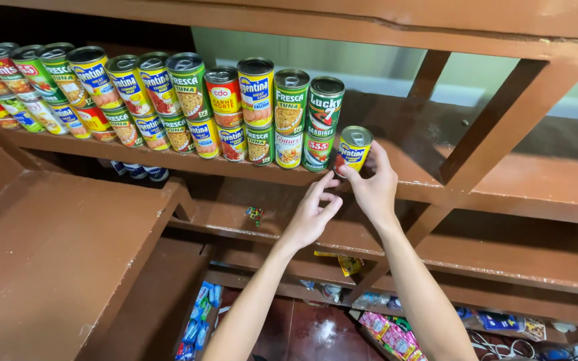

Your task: Organizing and shelf-stocking various canned food items from boxes onto a wooden shelf.

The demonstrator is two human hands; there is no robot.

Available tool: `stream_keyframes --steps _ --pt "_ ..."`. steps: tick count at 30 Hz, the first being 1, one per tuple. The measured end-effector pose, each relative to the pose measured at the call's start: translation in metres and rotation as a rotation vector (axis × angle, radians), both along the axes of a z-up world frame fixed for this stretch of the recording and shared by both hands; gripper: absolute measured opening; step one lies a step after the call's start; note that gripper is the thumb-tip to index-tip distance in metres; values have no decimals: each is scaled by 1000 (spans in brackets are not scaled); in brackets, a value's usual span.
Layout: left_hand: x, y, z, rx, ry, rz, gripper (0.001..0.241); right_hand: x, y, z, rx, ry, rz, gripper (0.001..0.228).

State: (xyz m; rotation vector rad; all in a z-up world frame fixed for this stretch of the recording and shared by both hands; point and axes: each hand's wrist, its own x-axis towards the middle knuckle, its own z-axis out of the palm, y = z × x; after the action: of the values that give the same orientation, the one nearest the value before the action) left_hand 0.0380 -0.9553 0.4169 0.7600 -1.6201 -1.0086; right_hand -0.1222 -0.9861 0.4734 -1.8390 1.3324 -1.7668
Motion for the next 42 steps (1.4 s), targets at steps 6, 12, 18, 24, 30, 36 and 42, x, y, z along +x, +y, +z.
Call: stream_keyframes --steps 6,12,18,24,30,36,42 --pt "1 -12 -18 38 -33 38 75 5 3 12 70 36 53 65" --pt "-2 -13 -9 75 -43 62 78 -5 -11 10 87 53 181 76" --pt "-1 -15 -12 56 -61 76 77 -24 -50 33 359 -70 591 110" --pt "-2 -13 -10 49 -73 88 79 -25 -52 40 450 -81 697 111" --pt "-3 -12 -9 44 -74 94 79 -24 -49 43 437 -66 696 109" --pt "-6 -14 -11 49 -75 101 79 -26 -57 38 429 -46 716 109" --pt "-7 -14 -12 53 -62 113 80 -27 -58 34 429 -81 748 111"
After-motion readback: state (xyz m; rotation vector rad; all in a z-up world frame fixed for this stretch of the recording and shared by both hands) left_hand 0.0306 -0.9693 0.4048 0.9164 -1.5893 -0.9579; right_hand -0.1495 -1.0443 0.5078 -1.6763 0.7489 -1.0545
